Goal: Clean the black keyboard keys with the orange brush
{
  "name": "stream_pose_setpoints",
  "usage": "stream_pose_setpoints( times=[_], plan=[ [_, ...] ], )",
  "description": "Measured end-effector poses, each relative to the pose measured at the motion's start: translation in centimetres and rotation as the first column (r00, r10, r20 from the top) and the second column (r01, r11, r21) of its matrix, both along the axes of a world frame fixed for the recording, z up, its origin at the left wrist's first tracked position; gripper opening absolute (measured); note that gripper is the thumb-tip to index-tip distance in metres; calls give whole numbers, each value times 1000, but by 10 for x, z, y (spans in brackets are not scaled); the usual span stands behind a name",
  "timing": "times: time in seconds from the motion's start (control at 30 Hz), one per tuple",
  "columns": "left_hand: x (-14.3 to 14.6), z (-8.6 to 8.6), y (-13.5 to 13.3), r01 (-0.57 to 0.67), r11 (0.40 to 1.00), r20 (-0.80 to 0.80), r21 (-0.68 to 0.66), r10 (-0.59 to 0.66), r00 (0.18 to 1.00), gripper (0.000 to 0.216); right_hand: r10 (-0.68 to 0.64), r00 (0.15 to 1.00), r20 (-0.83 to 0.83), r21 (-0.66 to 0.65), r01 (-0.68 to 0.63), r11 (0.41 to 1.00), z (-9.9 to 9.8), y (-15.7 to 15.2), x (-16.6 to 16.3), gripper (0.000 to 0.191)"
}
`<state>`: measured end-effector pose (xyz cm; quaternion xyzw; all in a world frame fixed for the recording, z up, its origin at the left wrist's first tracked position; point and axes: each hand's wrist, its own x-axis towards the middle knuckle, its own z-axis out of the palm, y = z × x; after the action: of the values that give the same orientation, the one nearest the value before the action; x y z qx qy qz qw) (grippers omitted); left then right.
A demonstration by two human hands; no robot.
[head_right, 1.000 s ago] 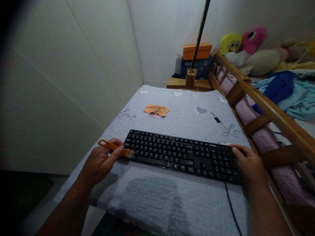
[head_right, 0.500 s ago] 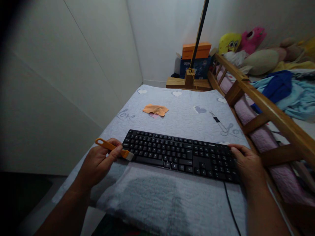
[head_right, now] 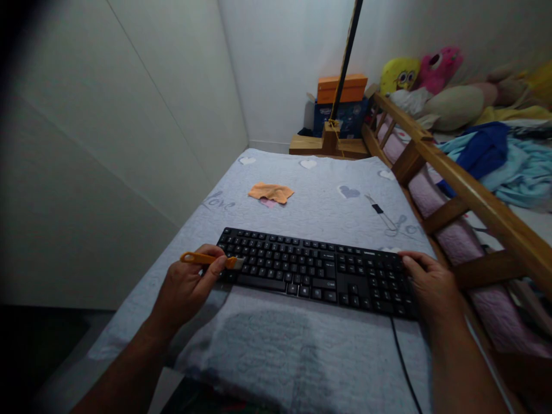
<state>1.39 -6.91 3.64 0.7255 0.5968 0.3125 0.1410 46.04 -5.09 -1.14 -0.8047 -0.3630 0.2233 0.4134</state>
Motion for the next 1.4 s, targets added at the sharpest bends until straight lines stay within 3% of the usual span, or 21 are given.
stream_pose_setpoints(
  times=[0.2, 0.5, 0.67, 0.87, 1.1, 1.2, 1.4],
  plan=[
    [-1, 6, -2, 72, 997, -18, -35, -73, 997, 28, -26, 999, -30, 15, 26, 1000, 4, -1, -5, 37],
    [5, 0, -1, 24, 999, -48, 37, -22, 999, 27, 2, 999, -43, 38, 0, 999, -12, 1, 10, 43],
    [2, 2, -3, 58, 998, -65, -10, -58, 996, 30, -19, 998, -51, 23, 21, 1000, -7, 1, 5, 41],
    [4, 2, -3, 5, 999, 3, 54, -5, 1000, 24, -15, 999, -52, 8, 16, 1000, -3, 0, 2, 44],
    [4, -1, -3, 40, 999, -71, 25, -38, 997, 28, -2, 999, -52, 22, 3, 1000, -6, -1, 4, 44],
    [1, 6, -5, 72, 997, -45, 34, -70, 997, 26, 7, 999, -51, 22, -5, 1000, -5, -1, 5, 45],
    [6, 7, -6, 11, 992, 43, 126, -16, 999, 20, 10, 999, -51, 14, -9, 1000, -7, -1, 6, 44]
  ],
)
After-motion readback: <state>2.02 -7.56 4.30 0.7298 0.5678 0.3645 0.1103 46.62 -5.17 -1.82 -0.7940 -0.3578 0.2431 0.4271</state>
